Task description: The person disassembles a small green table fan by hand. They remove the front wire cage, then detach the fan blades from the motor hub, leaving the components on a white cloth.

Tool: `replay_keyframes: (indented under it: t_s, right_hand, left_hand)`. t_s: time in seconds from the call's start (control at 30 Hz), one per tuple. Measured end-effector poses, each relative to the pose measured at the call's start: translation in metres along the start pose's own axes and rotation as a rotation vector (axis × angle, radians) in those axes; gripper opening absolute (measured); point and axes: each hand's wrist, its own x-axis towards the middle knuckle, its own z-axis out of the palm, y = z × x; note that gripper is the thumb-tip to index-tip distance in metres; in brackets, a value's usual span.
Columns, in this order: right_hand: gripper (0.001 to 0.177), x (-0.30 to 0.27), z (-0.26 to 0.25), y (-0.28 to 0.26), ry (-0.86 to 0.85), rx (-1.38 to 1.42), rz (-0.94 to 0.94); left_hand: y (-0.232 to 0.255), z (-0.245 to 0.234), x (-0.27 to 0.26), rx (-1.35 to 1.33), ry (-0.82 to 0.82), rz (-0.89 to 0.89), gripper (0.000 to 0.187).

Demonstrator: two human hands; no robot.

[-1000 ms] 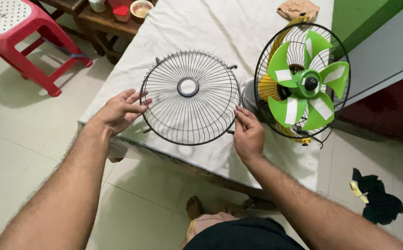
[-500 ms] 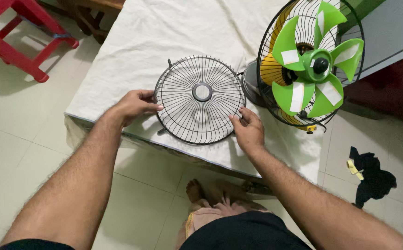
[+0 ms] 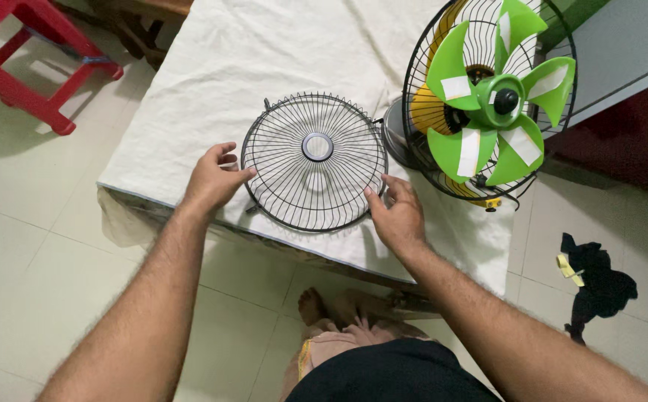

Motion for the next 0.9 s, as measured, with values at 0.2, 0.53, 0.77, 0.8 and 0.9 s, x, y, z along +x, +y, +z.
replay_keyframes:
  t_s: [0.2,0.53,0.77,0.8,0.9]
  right_hand:
    - [0.044,-0.029,-0.031,0.022,-0.117,0.407,0.001]
    - [0.022,-0.031,-0.147,0.095,0.128,0.610,0.225]
    - [0.018,0.051,-0.206,0.156,0.376,0.778,0.137]
    - [0.018,0.067,-0.211,0.160,0.378,0.798,0.134]
    - [0.024,0.112,-0.217,0.161,0.262,0.753,0.083]
  left_hand:
    - [0.031,0.046,-0.055,0.131,0.407,0.245,0.064]
    - [0.122,0.105,-0.092,-0.050,0.332,0.449,0.059]
    - [0.160,0.166,-0.103,-0.345,0.143,0.242,0.055]
    - [0.165,0.176,-0.102,-0.431,0.111,0.206,0.055]
    - [0.177,0.200,-0.095,-0.632,0.013,0.089,0.055]
